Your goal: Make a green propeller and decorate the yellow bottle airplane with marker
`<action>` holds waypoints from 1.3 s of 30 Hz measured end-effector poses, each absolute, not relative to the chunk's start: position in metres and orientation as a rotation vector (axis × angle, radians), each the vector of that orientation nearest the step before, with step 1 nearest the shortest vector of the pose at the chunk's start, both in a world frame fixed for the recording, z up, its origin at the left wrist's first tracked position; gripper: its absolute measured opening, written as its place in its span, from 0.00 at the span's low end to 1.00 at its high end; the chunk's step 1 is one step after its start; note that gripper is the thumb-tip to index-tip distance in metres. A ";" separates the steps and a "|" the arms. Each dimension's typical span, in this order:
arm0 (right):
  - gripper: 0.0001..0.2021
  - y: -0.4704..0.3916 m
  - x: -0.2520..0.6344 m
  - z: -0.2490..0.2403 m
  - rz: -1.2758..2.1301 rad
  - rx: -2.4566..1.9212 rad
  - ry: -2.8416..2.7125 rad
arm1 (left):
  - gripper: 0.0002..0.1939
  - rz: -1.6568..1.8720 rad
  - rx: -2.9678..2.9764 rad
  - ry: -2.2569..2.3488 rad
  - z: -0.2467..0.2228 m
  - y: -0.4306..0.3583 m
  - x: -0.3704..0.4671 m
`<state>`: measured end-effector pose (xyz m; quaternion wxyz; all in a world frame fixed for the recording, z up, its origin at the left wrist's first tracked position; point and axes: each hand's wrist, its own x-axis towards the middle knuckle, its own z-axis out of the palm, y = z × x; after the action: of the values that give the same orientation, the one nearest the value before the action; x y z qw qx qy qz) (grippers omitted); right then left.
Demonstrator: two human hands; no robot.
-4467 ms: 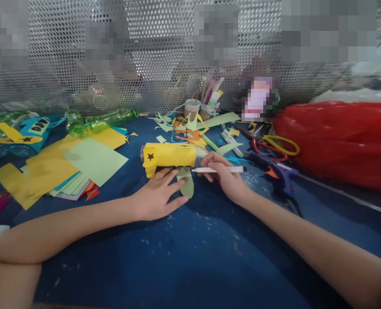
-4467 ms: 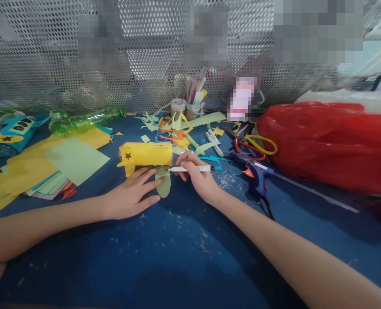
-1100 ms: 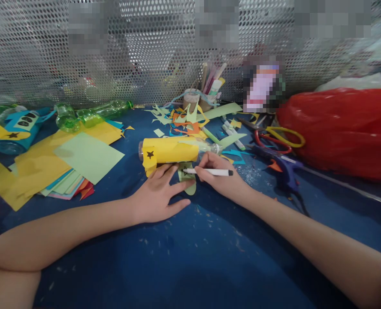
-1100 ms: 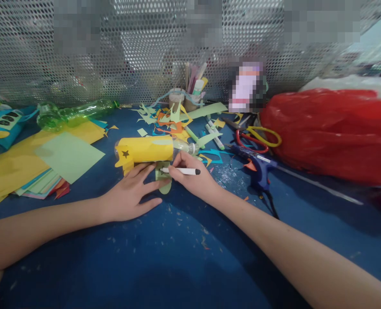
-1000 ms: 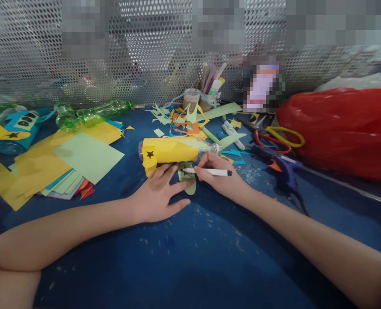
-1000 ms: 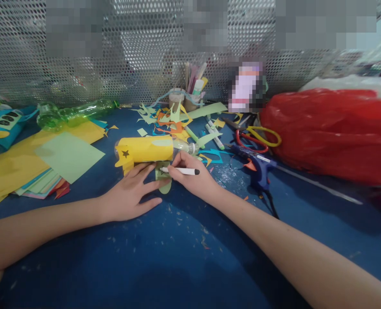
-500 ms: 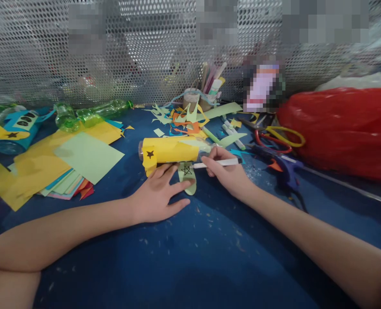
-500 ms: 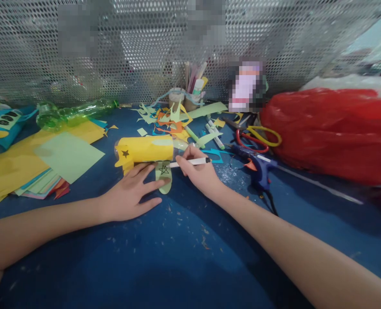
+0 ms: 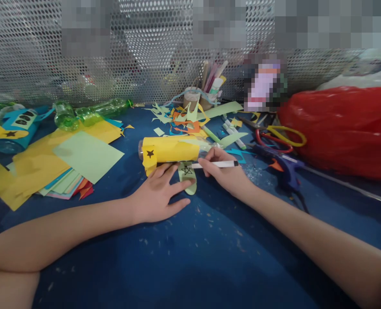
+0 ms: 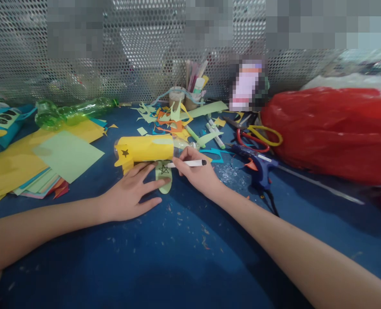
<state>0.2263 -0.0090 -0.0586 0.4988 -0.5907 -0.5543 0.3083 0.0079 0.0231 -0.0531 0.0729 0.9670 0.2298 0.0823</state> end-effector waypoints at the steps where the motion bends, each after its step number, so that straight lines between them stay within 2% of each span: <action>1: 0.15 -0.009 0.227 -0.059 0.747 -1.430 -1.342 | 0.25 0.246 2.905 0.689 -0.053 0.023 0.008; 39: 0.15 -0.010 0.225 -0.055 0.767 -1.428 -1.315 | 0.25 0.264 2.889 0.686 -0.052 0.023 0.007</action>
<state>0.2252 -0.0099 -0.0554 0.5031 -0.5914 -0.5443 0.3176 0.0075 0.0226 -0.0524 0.0802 0.9660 0.2293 0.0881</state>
